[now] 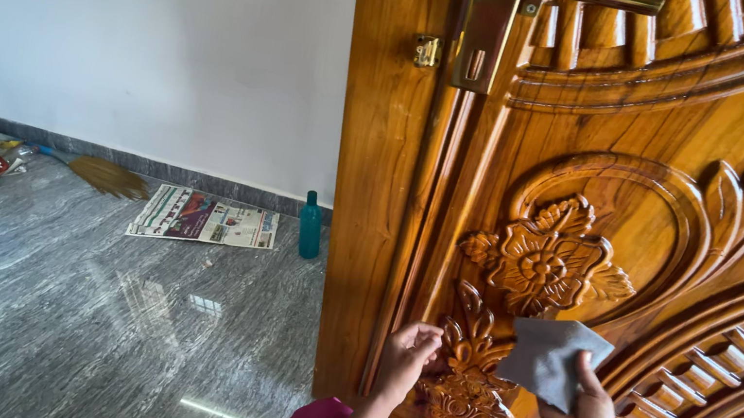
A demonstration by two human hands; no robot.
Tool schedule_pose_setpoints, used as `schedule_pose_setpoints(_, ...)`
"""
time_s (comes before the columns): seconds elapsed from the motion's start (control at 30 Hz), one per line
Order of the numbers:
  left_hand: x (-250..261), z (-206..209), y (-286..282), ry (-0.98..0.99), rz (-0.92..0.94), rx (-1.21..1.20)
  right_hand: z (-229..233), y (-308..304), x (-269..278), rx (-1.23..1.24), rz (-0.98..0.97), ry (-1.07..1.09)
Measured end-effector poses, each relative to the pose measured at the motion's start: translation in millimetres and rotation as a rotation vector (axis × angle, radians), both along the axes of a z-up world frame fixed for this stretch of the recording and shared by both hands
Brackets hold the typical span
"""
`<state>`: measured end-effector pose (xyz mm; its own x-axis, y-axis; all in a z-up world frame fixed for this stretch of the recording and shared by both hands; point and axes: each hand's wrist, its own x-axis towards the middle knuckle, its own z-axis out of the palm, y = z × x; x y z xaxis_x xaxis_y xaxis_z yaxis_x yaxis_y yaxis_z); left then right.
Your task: The person is cleaning a wooden door with a cloth. They wipe the door's surface, including the carved details and the metal latch, using a gray cloth.
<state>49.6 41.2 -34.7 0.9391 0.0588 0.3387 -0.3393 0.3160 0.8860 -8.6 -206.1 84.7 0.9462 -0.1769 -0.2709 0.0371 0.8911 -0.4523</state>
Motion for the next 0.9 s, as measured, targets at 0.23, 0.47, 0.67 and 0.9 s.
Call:
schedule_pose_setpoints(0.23,37,-19,56,0.162,0.316,-0.11,123,50,-1,-0.717,-0.605,-0.974)
schedule_pose_setpoints(0.47,53,-27,84,0.239,0.458,-0.075,181,169,86,-2.282,-0.849,-1.023)
schedule_pose_setpoints(0.67,50,-20,90,0.232,0.435,-0.105,99,233,121,-2.901,-0.591,-0.717)
schedule_pose_setpoints(0.9,65,-27,113,0.536,0.404,-0.318,-44,219,113,-3.198,-0.066,-1.232)
